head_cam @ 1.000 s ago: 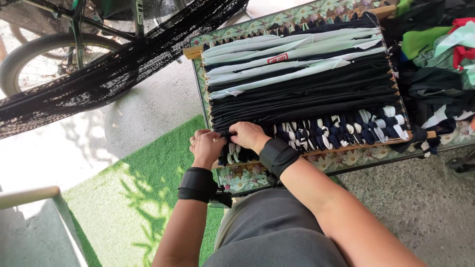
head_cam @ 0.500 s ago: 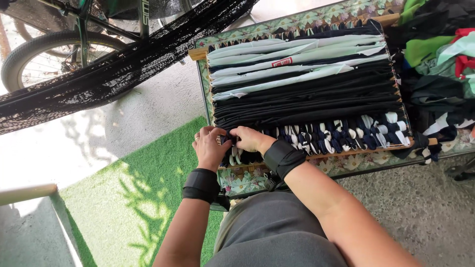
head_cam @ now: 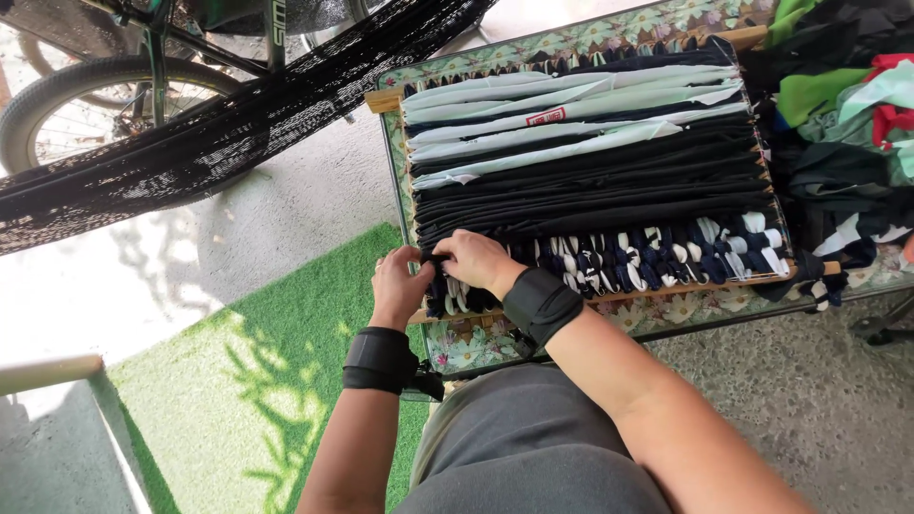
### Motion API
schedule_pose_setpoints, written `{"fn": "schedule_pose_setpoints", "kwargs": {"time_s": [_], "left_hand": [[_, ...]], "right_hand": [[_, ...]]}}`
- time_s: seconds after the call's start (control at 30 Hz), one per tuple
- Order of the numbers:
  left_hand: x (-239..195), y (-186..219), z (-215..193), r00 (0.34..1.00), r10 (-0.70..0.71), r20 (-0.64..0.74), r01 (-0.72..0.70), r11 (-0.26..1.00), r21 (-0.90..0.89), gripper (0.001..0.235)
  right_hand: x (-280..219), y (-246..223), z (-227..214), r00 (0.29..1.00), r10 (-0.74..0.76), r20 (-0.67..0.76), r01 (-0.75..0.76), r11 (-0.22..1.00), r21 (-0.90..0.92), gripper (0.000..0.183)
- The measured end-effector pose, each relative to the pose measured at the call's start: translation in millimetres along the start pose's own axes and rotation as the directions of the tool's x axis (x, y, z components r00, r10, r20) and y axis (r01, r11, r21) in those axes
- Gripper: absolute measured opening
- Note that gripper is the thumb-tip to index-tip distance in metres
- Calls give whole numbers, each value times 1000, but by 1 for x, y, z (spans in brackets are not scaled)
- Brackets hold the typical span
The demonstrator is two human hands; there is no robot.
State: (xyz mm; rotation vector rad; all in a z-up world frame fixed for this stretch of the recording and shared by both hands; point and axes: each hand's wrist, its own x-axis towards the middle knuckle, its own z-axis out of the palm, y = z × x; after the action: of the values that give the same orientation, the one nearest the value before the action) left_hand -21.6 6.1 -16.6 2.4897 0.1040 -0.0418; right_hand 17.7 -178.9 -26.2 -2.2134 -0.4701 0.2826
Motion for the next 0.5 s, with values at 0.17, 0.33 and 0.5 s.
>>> {"fn": "schedule_pose_setpoints", "kwargs": {"time_s": [0.17,0.33,0.5], "left_hand": [[3,-6,4,995,-26,101,57,948,-312,34],[10,-12,6,998,-7,65,22,971,-237,37],[3,-1,-7,978,-125,165,147,980,-130,34]], "right_hand": [[5,12,9,984,153,92,-166,976,144,23],[10,26,20,977,184,112,-208,938,276,19],[-1,-15,4,986,159,50,-157,987,-47,22]]}}
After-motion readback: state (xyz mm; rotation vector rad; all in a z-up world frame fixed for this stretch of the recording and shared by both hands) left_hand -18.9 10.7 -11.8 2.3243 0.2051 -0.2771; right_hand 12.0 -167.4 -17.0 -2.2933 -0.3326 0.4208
